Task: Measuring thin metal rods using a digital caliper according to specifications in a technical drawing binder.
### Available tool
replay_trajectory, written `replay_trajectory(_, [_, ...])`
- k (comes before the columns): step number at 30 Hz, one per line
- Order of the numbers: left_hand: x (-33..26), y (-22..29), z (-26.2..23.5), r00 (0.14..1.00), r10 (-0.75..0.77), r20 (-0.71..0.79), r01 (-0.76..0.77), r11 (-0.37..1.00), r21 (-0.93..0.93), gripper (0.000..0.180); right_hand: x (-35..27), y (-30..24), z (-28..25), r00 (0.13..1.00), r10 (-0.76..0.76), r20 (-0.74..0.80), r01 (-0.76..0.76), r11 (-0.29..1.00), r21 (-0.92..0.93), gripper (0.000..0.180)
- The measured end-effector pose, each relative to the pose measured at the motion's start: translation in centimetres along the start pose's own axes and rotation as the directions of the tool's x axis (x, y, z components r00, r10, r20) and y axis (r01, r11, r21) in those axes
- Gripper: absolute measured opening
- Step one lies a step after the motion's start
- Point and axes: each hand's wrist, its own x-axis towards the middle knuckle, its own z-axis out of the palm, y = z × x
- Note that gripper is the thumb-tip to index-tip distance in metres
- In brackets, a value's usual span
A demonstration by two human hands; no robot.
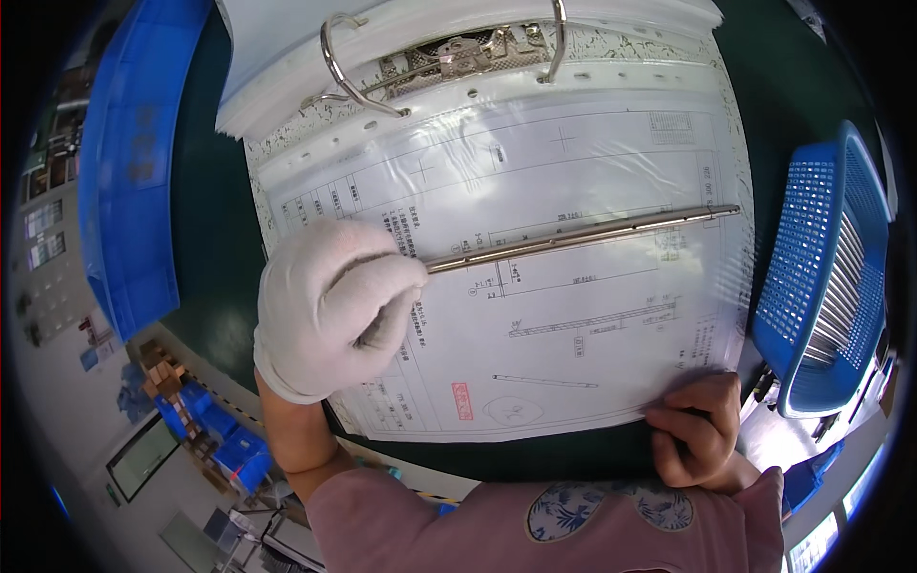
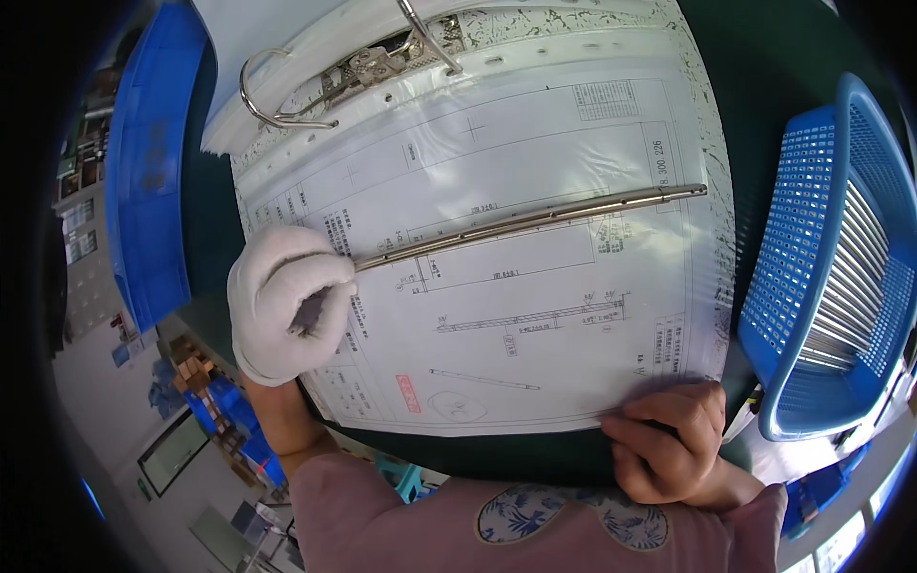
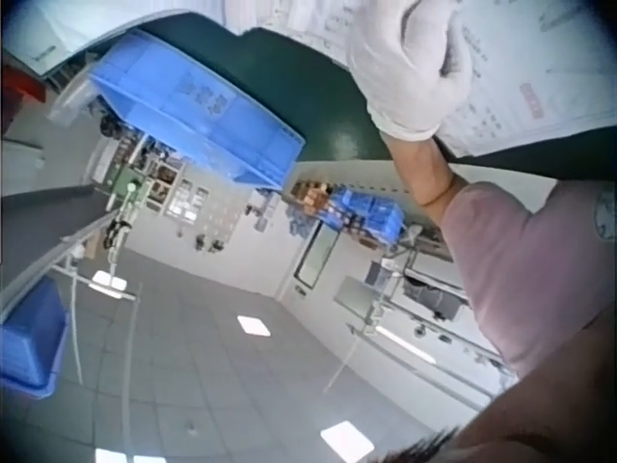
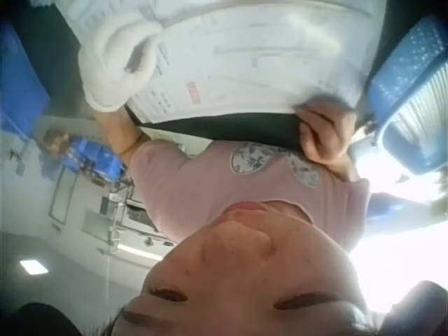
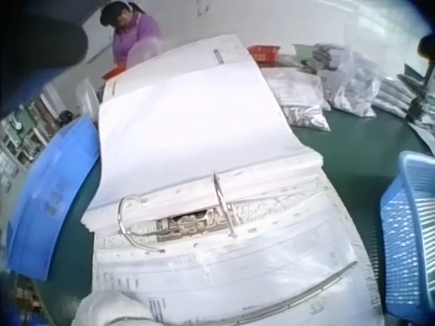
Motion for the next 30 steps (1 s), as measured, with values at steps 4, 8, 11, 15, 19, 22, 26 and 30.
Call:
replay_trajectory(4, [0.3, 0.0, 0.5, 1.000, 0.017, -0.004, -0.017, 1.000, 0.006, 0.029, 0.3, -0.1, 0.2, 0.999, 0.009, -0.045, -0.009, 1.000, -0.005, 0.024])
replay_trajectory(8, [0.9, 0.7, 1.1, 0.997, 0.078, -0.015, -0.076, 0.992, 0.103, 0.032, 0.5, -0.1, 0.5, 0.997, 0.011, -0.082, -0.010, 1.000, 0.005, 0.026])
replay_trajectory(11, [1.2, 1.1, 1.3, 0.997, 0.076, -0.005, -0.074, 0.986, 0.151, 0.038, 0.3, -0.1, 0.5, 0.995, 0.019, -0.097, -0.018, 1.000, 0.006, 0.027])
replay_trajectory(15, [1.9, 1.8, 0.8, 0.986, 0.042, 0.161, -0.084, 0.959, 0.270, 0.043, 0.3, -0.1, 0.4, 0.993, 0.023, -0.118, -0.024, 1.000, -0.007, 0.028])
replay_trajectory(19, [3.5, 2.5, 0.9, 0.958, 0.098, 0.271, -0.207, 0.888, 0.410, 0.044, 0.5, -0.1, 0.4, 0.993, 0.024, -0.116, -0.024, 1.000, 0.001, 0.028])
replay_trajectory(22, [5.7, 3.5, 1.6, 0.952, 0.127, 0.279, -0.209, 0.934, 0.288, 0.042, 0.3, 0.1, 0.1, 0.993, 0.023, -0.113, -0.023, 1.000, 0.008, 0.027])
replay_trajectory(26, [7.2, 3.6, 2.7, 0.946, 0.207, 0.251, -0.272, 0.926, 0.263, 0.039, 0.3, -0.1, 0.1, 0.994, 0.007, -0.112, 0.000, 0.998, 0.067, 0.026])
replay_trajectory(30, [9.0, 3.7, 3.9, 0.905, 0.296, 0.307, -0.385, 0.877, 0.289, 0.040, 0.2, 0.0, 0.1, 0.994, 0.003, -0.111, 0.006, 0.997, 0.080, 0.025])
